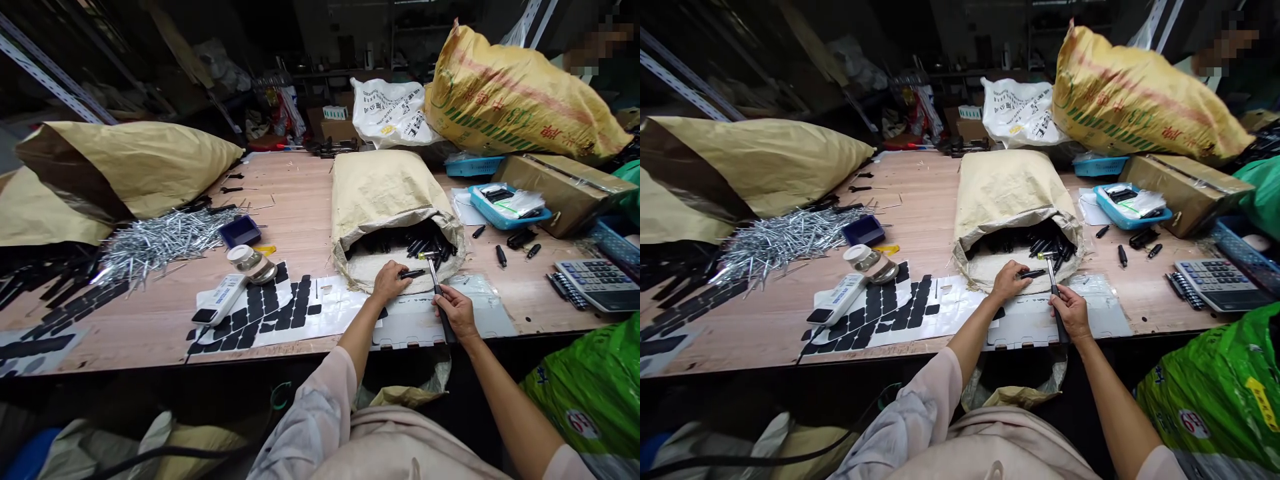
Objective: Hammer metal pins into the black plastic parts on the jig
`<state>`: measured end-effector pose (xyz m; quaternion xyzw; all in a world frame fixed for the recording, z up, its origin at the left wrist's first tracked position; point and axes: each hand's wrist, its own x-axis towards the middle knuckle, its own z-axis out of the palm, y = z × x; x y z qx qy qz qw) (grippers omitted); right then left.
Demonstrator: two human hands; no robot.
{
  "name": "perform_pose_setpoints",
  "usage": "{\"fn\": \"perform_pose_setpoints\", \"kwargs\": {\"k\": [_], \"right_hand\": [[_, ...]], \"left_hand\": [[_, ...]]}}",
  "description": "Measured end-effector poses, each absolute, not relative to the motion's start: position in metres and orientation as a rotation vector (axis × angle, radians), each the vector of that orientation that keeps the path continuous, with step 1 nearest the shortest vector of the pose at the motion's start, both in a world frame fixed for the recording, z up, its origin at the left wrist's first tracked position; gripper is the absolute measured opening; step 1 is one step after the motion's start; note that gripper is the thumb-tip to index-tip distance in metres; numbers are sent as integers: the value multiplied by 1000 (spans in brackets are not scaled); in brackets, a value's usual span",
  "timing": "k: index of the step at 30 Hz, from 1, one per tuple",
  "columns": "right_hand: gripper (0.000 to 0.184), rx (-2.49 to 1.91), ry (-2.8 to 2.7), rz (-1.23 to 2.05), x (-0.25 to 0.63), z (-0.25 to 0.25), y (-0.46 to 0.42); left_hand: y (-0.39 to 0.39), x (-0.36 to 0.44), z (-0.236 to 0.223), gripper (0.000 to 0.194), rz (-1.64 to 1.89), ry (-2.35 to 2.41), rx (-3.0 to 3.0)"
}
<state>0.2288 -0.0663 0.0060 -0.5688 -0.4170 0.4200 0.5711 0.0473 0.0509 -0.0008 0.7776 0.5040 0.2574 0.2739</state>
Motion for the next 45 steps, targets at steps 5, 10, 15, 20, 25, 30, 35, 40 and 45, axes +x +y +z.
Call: {"fn": "perform_pose_setpoints", "kwargs": {"k": [5, 10, 15, 20, 25, 30, 35, 40, 45], "right_hand": [[51, -1345, -982, 980, 229, 6, -66], [50, -1341, -963, 996, 227, 6, -66], [54, -1379, -954, 981, 226, 7, -66], [57, -1452, -964, 933, 229, 7, -69], [57, -1559, -1082, 881, 236, 10, -76], [52, -1583, -1247, 738, 236, 18, -76], [48, -1648, -1319, 725, 232, 15, -75], [51, -1581, -1332, 742, 230, 10, -77], [48, -1544, -1369, 835, 232, 4, -73]], "left_hand": [[48, 47, 3, 20, 732, 1382, 2054], [46, 48, 3, 14, 784, 1405, 2033], [50, 48, -1, 21, 817, 1404, 2008], [55, 49, -5, 10, 768, 1414, 2002], [57, 50, -10, 10, 770, 1415, 2011], [57, 51, -7, 8, 766, 1420, 2007], [54, 52, -3, 8, 772, 1436, 2011], [53, 53, -3, 8, 801, 1429, 2024], [51, 54, -4, 8, 837, 1448, 2028]]}}
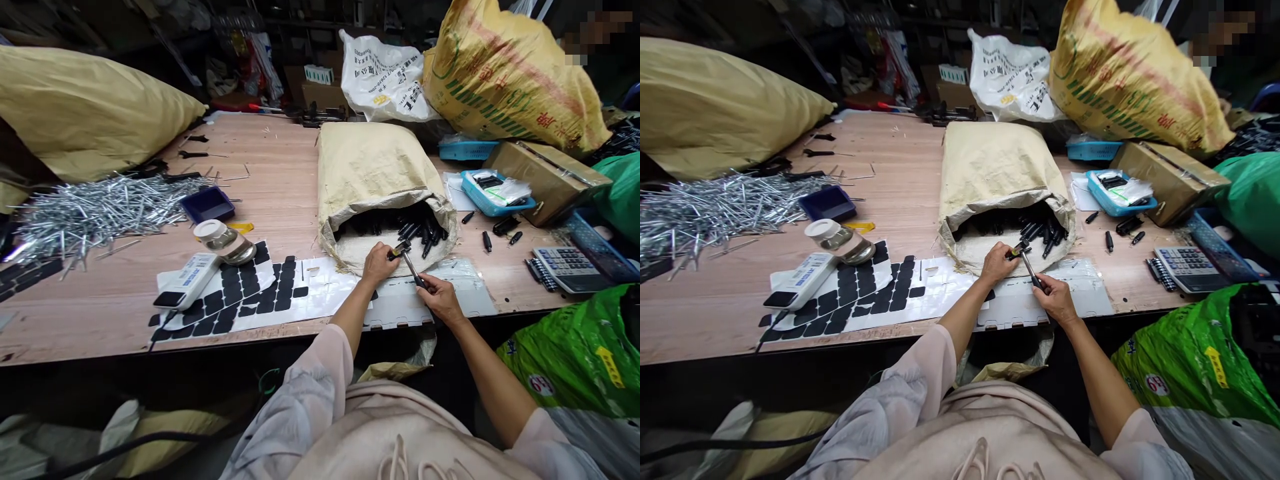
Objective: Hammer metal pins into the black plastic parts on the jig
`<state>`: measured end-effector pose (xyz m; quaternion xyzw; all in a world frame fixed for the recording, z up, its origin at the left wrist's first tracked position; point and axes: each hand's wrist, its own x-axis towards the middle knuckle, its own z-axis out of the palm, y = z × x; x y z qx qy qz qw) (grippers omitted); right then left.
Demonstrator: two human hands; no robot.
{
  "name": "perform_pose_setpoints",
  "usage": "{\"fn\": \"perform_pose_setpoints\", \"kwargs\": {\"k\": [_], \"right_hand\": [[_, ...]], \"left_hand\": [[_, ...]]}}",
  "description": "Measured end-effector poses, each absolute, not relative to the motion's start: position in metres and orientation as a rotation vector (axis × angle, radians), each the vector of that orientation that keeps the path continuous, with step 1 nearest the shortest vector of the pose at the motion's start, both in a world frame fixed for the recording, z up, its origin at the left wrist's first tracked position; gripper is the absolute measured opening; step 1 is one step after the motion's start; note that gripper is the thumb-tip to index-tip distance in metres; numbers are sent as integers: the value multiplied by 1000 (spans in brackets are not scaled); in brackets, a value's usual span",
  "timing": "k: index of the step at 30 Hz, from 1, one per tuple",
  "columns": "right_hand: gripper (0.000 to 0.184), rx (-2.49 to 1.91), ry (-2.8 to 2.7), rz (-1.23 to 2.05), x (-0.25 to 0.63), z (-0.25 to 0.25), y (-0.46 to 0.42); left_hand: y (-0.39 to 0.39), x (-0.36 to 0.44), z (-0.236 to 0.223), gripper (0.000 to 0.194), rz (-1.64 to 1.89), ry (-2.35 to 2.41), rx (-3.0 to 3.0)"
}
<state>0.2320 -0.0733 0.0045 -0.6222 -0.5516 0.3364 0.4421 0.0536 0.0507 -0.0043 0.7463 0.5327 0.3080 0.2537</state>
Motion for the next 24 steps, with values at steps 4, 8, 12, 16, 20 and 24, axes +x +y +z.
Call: {"fn": "perform_pose_setpoints", "kwargs": {"k": [4, 8, 12, 16, 20, 24], "right_hand": [[55, -1463, -1168, 987, 238, 2, -69], [55, -1400, -1009, 992, 242, 7, -67], [52, -1380, -994, 1013, 242, 13, -66], [51, -1368, -1025, 1020, 242, 12, -66], [48, -1369, -1046, 1010, 243, 10, -66], [48, -1366, -1048, 1009, 240, 11, -68]], "left_hand": [[54, 54, -5, 7, 851, 1427, 2009], [52, 52, 4, 9, 909, 1372, 1974], [4, 34, 20, 16, 1166, 1213, 2048], [-87, -4, 14, 26, 998, 917, 2288], [-152, -30, -12, 29, 524, 1120, 2327], [-163, -26, -11, 35, 173, 1310, 2200]]}}
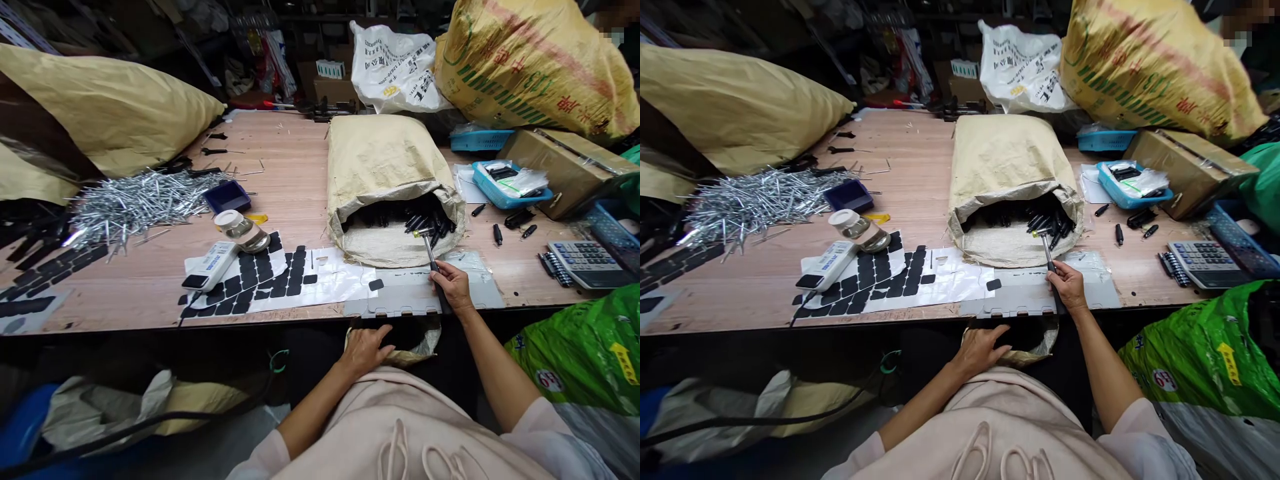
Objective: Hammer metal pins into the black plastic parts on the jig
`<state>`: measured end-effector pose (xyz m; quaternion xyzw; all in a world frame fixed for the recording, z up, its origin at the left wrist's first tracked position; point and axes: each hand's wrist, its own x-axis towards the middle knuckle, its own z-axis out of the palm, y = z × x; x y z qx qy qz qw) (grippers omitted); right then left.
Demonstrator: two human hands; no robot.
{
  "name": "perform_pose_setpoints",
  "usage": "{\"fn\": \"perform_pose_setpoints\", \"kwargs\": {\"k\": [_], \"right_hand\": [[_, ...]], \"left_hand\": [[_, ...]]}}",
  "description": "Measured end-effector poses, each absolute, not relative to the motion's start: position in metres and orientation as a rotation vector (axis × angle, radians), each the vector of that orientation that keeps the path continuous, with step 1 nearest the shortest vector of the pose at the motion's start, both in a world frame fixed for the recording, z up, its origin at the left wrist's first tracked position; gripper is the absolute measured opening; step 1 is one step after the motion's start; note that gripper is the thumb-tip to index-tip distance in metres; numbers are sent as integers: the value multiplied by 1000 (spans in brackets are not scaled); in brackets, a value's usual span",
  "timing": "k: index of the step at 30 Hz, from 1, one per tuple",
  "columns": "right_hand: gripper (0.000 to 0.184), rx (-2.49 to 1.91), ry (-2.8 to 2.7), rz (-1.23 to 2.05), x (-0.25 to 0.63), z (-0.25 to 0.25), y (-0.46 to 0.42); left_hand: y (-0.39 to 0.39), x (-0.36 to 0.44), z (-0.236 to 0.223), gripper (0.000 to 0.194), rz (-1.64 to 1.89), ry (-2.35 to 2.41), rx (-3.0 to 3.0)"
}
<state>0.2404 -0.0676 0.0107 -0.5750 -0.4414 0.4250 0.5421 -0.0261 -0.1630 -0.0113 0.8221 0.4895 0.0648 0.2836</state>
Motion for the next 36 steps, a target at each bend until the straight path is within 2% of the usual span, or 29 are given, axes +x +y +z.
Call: {"fn": "perform_pose_setpoints", "kwargs": {"k": [2, 4, 8, 11, 14, 18, 25, 29, 36], "right_hand": [[49, -1367, -1044, 1015, 239, 10, -68], [51, -1377, -1032, 1022, 238, 9, -69], [52, -1401, -1008, 1022, 236, 5, -68], [53, -1422, -1006, 1009, 236, 4, -67], [52, -1425, -1005, 996, 238, 1, -67], [51, -1411, -1026, 980, 240, -2, -68], [51, -1400, -1043, 978, 240, -3, -67], [52, -1404, -1045, 983, 238, -1, -66], [52, -1427, -1057, 982, 234, 0, -68]], "left_hand": [[-146, -15, 5, 29, 297, 1275, 2179], [-109, -2, 26, 27, 568, 1295, 2124], [9, 27, 56, 31, 978, 1595, 1835], [93, 45, 61, 34, 1008, 1954, 1630], [137, 51, 54, 39, 805, 2074, 1488], [138, 40, 44, 30, 739, 2032, 1484], [66, 18, 23, 20, 800, 1657, 1753], [37, 29, 15, 20, 671, 1405, 2035], [42, 39, 8, 23, 636, 1462, 2068]]}}
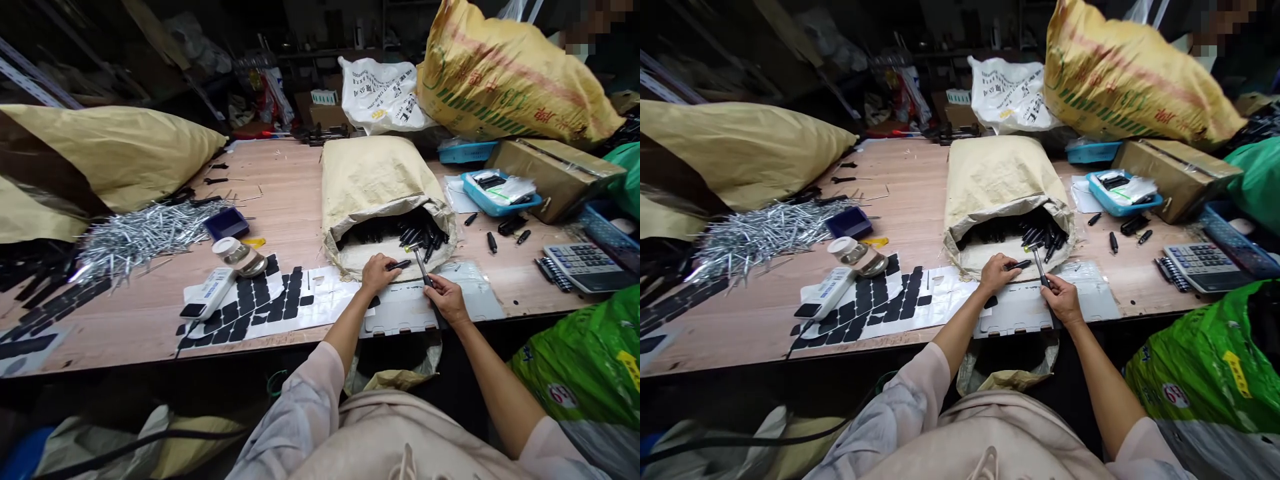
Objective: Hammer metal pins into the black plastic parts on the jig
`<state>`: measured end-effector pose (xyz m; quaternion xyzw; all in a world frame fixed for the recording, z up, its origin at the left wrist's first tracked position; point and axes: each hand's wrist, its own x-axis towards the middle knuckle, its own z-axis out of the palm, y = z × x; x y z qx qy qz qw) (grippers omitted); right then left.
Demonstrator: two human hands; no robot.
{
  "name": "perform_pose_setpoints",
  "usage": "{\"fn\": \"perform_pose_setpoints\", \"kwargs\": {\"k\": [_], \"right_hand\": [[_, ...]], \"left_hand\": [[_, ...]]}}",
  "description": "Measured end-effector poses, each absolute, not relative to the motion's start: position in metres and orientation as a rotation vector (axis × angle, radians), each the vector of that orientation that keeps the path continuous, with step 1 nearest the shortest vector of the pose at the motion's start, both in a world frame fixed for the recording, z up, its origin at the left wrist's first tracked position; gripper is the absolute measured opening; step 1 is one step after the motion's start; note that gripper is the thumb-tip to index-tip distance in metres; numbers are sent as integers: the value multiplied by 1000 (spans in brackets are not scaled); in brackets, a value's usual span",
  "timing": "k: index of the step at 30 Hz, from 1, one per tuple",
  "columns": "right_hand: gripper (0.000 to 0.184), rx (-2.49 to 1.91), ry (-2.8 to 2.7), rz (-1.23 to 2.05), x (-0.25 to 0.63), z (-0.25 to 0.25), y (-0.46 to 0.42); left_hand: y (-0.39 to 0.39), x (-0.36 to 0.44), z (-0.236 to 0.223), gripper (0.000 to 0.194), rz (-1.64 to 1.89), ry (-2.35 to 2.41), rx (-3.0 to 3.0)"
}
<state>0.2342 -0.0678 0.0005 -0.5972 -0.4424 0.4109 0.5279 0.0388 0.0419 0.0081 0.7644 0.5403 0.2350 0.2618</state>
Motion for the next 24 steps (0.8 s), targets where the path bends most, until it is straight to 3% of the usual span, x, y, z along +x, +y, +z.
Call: {"fn": "perform_pose_setpoints", "kwargs": {"k": [14, 21, 24], "right_hand": [[55, -1497, -1188, 871, 234, 1, -78], [42, -1575, -1378, 714, 233, 11, -80], [45, -1570, -1388, 717, 232, 10, -81]], "left_hand": [[43, 40, 2, 22, 696, 1529, 2008], [42, 40, 2, 21, 703, 1514, 1989], [42, 40, 3, 21, 710, 1513, 1994]]}}
